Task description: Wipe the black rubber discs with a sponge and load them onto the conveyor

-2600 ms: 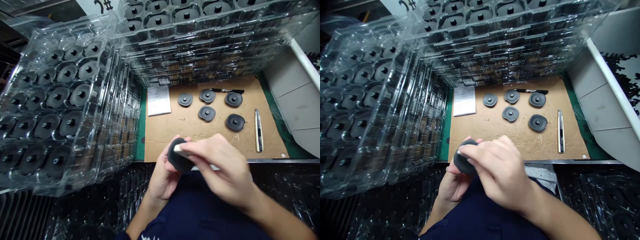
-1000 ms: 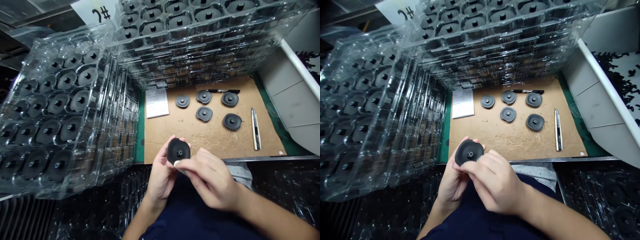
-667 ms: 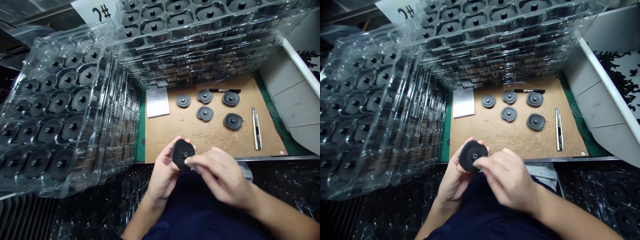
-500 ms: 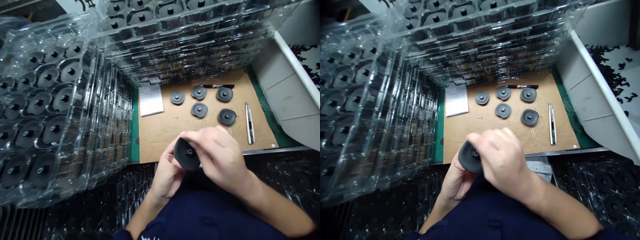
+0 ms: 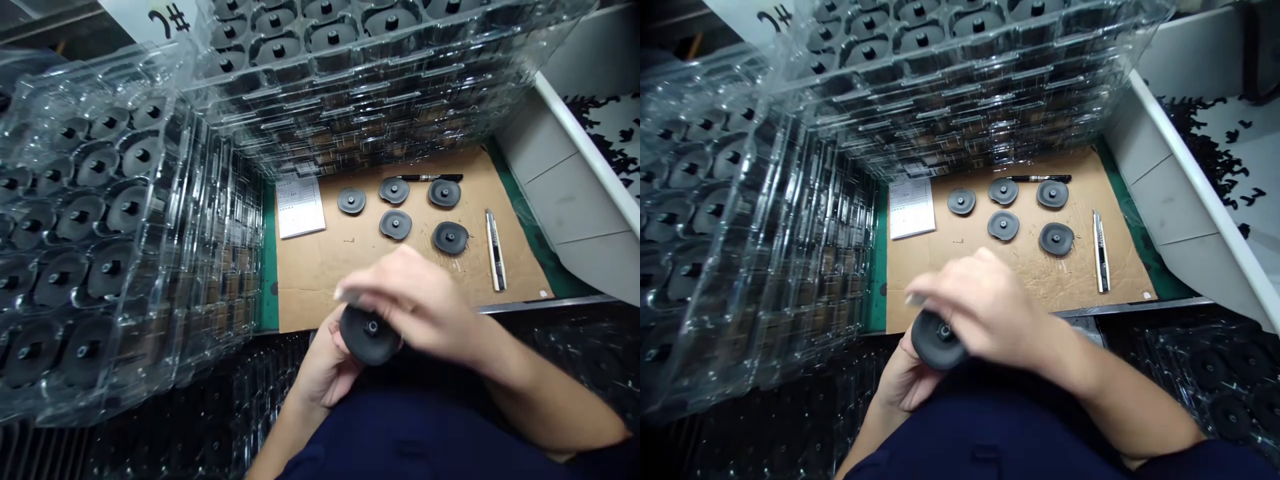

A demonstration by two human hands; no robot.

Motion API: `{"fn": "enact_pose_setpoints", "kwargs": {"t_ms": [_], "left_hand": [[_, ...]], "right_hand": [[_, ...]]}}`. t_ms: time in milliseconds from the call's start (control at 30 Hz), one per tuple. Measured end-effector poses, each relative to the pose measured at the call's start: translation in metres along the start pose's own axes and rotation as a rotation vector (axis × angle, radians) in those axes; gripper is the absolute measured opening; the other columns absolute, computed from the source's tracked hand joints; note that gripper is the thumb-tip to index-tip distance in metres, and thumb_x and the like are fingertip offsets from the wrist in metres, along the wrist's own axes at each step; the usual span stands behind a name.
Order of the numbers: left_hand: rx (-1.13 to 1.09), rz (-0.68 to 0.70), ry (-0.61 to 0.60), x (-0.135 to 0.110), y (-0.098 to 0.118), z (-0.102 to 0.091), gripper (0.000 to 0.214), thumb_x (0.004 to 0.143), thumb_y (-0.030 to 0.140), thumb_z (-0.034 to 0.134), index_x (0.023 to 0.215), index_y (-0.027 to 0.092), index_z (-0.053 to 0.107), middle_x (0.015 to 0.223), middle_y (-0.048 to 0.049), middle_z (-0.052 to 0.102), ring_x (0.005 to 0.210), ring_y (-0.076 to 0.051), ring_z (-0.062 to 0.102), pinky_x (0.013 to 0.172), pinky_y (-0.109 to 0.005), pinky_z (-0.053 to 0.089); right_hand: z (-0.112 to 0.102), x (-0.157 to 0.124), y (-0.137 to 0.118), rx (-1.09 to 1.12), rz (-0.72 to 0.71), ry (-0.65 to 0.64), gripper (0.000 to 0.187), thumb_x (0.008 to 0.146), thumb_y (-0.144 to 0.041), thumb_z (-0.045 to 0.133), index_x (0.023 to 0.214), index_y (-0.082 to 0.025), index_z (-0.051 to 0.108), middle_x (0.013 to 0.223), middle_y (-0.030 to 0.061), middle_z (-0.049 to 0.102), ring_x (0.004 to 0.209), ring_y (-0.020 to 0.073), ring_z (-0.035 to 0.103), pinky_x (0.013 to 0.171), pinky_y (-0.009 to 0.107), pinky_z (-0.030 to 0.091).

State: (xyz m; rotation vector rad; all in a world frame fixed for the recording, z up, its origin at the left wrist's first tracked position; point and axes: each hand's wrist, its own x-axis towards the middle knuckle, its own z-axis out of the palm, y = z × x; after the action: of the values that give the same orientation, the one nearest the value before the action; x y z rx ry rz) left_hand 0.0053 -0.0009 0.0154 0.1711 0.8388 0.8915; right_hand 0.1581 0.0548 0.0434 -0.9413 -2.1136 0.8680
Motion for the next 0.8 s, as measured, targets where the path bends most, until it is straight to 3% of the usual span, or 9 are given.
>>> {"fn": "enact_pose_setpoints", "kwargs": {"t_ms": [100, 167, 267, 367, 467, 567, 667, 733, 800], "left_hand": [[-0.138, -0.034, -0.155, -0.004, 0.003, -0.003, 0.051, 0.067, 0.031, 0.076, 0.115, 0.024, 0.061, 0.116, -0.006, 0.065, 0.101, -0.028, 0.064, 0.079, -0.034, 0.055], [-0.185, -0.041, -0.199, -0.005, 0.004, -0.007, 0.054, 0.068, 0.036, 0.074, 0.118, 0.025, 0.058, 0.123, -0.0074, 0.061, 0.106, -0.031, 0.061, 0.08, -0.035, 0.056], [-0.219, -0.046, -0.223, -0.005, 0.002, -0.012, 0.056, 0.069, 0.041, 0.071, 0.121, 0.025, 0.057, 0.128, -0.0093, 0.058, 0.106, -0.031, 0.061, 0.08, -0.034, 0.056], [-0.235, -0.045, -0.253, -0.004, 0.001, -0.016, 0.061, 0.067, 0.044, 0.071, 0.123, 0.023, 0.055, 0.129, -0.0106, 0.056, 0.107, -0.031, 0.06, 0.081, -0.034, 0.055], [-0.229, -0.047, -0.261, -0.005, 0.002, -0.018, 0.062, 0.067, 0.043, 0.071, 0.124, 0.024, 0.054, 0.129, -0.0102, 0.056, 0.11, -0.031, 0.058, 0.084, -0.036, 0.054], [-0.203, -0.065, -0.263, -0.006, 0.003, -0.013, 0.063, 0.066, 0.041, 0.073, 0.124, 0.025, 0.054, 0.13, -0.0092, 0.055, 0.112, -0.031, 0.057, 0.088, -0.038, 0.052], [-0.14, -0.037, -0.197, -0.006, 0.001, -0.006, 0.059, 0.062, 0.043, 0.075, 0.116, 0.024, 0.06, 0.121, -0.0067, 0.061, 0.106, -0.027, 0.061, 0.087, -0.037, 0.052], [-0.069, 0.017, -0.114, -0.005, -0.001, -0.003, 0.054, 0.058, 0.046, 0.078, 0.104, 0.021, 0.066, 0.105, -0.0052, 0.067, 0.096, -0.024, 0.064, 0.084, -0.033, 0.053], [-0.015, 0.056, -0.054, -0.004, -0.002, -0.004, 0.049, 0.055, 0.046, 0.079, 0.095, 0.019, 0.069, 0.091, -0.0038, 0.069, 0.089, -0.021, 0.064, 0.081, -0.029, 0.053]], "right_hand": [[0.002, -0.011, 0.035, 0.025, 0.38, 0.122, 0.023, 0.091, -0.025, 0.045, 0.105, -0.022, 0.063, 0.104, 0.002, 0.066, 0.093, 0.0157, 0.06, 0.079, 0.029, 0.044], [0.015, -0.027, 0.052, 0.045, 0.508, 0.056, 0.024, 0.091, -0.027, 0.044, 0.105, -0.023, 0.063, 0.107, 0.0026, 0.066, 0.097, 0.0178, 0.06, 0.08, 0.03, 0.046], [0.047, -0.058, 0.062, 0.109, 0.523, -0.111, 0.023, 0.088, -0.024, 0.046, 0.103, -0.023, 0.064, 0.103, 0.0028, 0.068, 0.094, 0.018, 0.063, 0.08, 0.032, 0.049], [0.065, -0.076, 0.063, 0.139, 0.492, -0.176, 0.018, 0.084, -0.02, 0.051, 0.093, -0.024, 0.066, 0.092, 0.0005, 0.07, 0.083, 0.0167, 0.065, 0.072, 0.029, 0.051], [0.051, -0.069, 0.059, 0.119, 0.506, -0.126, 0.02, 0.087, -0.023, 0.049, 0.098, -0.023, 0.065, 0.095, 0.0016, 0.069, 0.086, 0.0173, 0.064, 0.074, 0.03, 0.05], [0.018, -0.048, 0.04, 0.032, 0.537, 0.067, 0.023, 0.09, -0.026, 0.046, 0.107, -0.023, 0.061, 0.102, 0.0029, 0.066, 0.081, 0.0153, 0.062, 0.068, 0.027, 0.047], [-0.004, -0.029, 0.008, -0.072, 0.311, 0.219, 0.026, 0.088, -0.02, 0.052, 0.112, -0.025, 0.059, 0.103, 0.001, 0.066, 0.078, 0.0132, 0.06, 0.066, 0.026, 0.042], [-0.006, -0.021, -0.008, -0.099, 0.048, 0.169, 0.028, 0.088, -0.016, 0.051, 0.113, -0.024, 0.059, 0.1, 0.0015, 0.067, 0.081, 0.0139, 0.06, 0.068, 0.028, 0.04], [-0.002, -0.016, -0.015, -0.117, -0.055, 0.057, 0.027, 0.088, -0.014, 0.047, 0.11, -0.021, 0.06, 0.093, 0.0019, 0.068, 0.078, 0.014, 0.058, 0.067, 0.029, 0.038]]}}
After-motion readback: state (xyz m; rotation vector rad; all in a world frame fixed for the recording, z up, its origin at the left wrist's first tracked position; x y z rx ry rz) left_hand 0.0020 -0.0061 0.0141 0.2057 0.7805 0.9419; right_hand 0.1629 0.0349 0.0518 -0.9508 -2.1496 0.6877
